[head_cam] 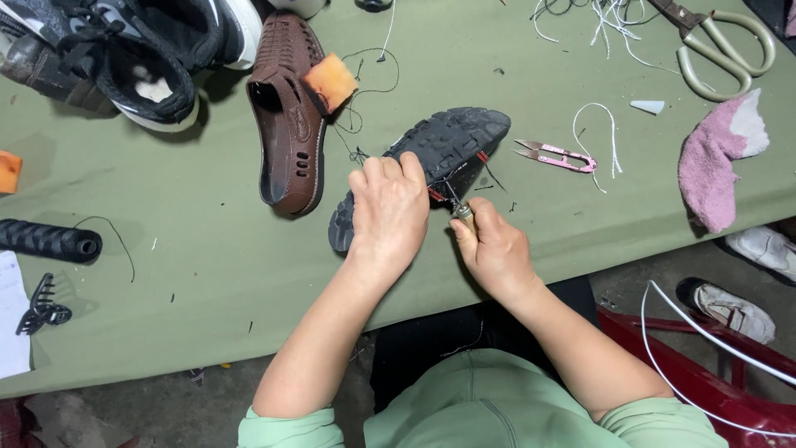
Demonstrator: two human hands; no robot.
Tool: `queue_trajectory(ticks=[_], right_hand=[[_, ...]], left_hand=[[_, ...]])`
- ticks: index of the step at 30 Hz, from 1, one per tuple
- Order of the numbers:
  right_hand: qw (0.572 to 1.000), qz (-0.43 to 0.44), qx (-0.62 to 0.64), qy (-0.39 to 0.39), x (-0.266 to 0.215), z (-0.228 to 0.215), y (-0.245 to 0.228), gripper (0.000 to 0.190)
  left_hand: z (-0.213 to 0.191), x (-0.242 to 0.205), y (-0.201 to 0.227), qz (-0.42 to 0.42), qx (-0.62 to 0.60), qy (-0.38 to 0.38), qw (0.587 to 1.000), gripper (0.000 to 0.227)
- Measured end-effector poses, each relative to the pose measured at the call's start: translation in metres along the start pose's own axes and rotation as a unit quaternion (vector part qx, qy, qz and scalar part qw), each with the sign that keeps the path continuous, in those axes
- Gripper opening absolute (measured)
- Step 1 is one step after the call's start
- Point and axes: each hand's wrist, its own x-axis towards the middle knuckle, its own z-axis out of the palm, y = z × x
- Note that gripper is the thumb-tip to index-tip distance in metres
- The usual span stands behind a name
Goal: The person repairs a black shoe sole by hand using a needle and thread. They pull the thread tight and use a wooden awl to guide the needle through the material. Pliers are used to pull the thread, and scissors cut it.
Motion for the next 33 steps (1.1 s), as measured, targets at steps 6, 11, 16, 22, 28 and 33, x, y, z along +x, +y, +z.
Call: queue_trajectory(ticks=[6, 11, 16, 22, 28, 33], right_hand=[[0.957, 0.126, 0.236, -0.111, 0.006, -0.014, -0.004, 0.021], [0.75, 0.139, 0.619, -0.187, 0.007, 0.0, 0.003, 0.019], [0.644, 0.195, 0.709, -0.211, 0.006, -0.002, 0.003, 0.024], [0.998, 0.021, 0.047, -0.037, 0.002, -0.014, -0.007, 0.032], [0.972, 0.141, 0.145, -0.121, 0.008, -0.023, -0.011, 0.025], [0.605, 0.238, 0.731, -0.209, 0.005, -0.019, -0.007, 0.026]], left_hand=[[-0.015, 0.003, 0.0, -0.029, -0.037, -0.049, 0.998, 0.019], [-0.021, 0.009, 0.0, -0.053, -0.047, -0.073, 0.995, 0.018], [-0.024, 0.016, -0.002, -0.077, -0.093, -0.12, 0.985, 0.016], [-0.016, 0.018, -0.003, -0.098, -0.128, -0.142, 0.977, 0.013], [-0.022, 0.02, -0.003, -0.108, -0.137, -0.141, 0.974, 0.012], [-0.025, 0.024, -0.005, -0.114, -0.166, -0.191, 0.961, 0.012]])
